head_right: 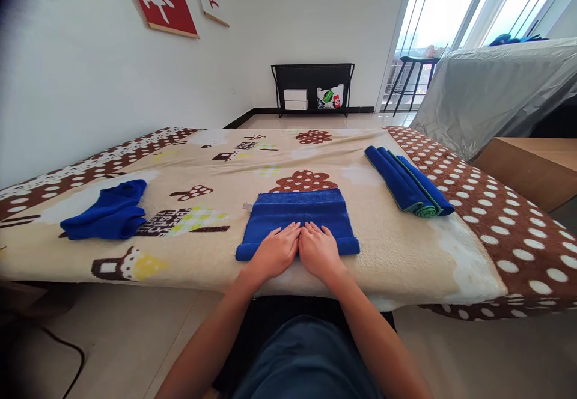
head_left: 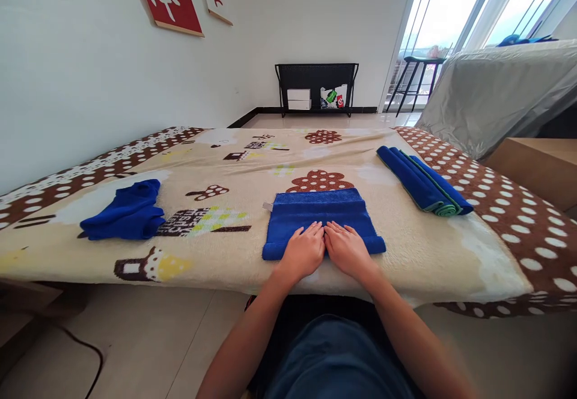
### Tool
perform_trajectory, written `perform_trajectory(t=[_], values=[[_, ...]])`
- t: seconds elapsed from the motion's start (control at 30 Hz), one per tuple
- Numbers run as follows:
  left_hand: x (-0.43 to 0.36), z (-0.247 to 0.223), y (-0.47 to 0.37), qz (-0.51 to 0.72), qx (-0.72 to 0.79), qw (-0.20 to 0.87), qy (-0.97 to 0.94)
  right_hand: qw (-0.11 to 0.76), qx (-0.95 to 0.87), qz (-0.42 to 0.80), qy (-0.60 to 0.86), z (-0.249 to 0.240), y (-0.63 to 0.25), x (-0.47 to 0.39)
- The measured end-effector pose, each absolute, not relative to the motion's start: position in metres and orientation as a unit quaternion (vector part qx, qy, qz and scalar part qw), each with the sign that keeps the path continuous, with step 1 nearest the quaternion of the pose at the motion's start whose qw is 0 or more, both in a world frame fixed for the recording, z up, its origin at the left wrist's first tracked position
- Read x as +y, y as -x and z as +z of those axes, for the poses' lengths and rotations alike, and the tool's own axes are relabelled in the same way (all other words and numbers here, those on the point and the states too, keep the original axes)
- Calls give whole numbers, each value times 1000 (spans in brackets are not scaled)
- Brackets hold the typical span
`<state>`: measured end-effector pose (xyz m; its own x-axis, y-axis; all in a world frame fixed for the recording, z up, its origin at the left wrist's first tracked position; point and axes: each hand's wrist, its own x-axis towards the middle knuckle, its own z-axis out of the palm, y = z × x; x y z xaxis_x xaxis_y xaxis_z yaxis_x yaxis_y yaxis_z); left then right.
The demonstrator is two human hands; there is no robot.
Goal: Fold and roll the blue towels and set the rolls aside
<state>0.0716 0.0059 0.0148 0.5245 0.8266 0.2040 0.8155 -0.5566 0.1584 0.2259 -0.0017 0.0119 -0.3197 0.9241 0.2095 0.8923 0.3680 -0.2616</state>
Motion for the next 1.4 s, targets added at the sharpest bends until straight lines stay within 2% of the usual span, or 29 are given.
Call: perform_trajectory(t=[0.2, 0.37, 0.5, 0.73, 0.83, 1.0, 1.17, 1.4], values=[[38, 16, -54, 105, 570, 37, -814, 147, -783, 73, 600, 10, -257, 32], [38, 15, -19, 127, 641, 4, -757, 141, -733, 66, 662, 6, -302, 40], [29, 17, -25, 130, 660, -38, -739, 144, -725, 46, 672, 5, -293, 35], [16, 21, -84, 131, 487, 36, -863, 154, -793, 57, 587, 8, -231, 23], [5, 18, -81, 172, 455, 14, -874, 176, -807, 61, 561, 10, -236, 8], [-27, -7, -19, 270, 357, -67, -891, 276, -852, 44, 443, -5, -291, -32], [-54, -28, 42, 293, 401, -106, -862, 287, -838, -23, 463, -27, -343, -55], [-45, -21, 48, 312, 446, -77, -835, 300, -800, -42, 518, -33, -354, -49]])
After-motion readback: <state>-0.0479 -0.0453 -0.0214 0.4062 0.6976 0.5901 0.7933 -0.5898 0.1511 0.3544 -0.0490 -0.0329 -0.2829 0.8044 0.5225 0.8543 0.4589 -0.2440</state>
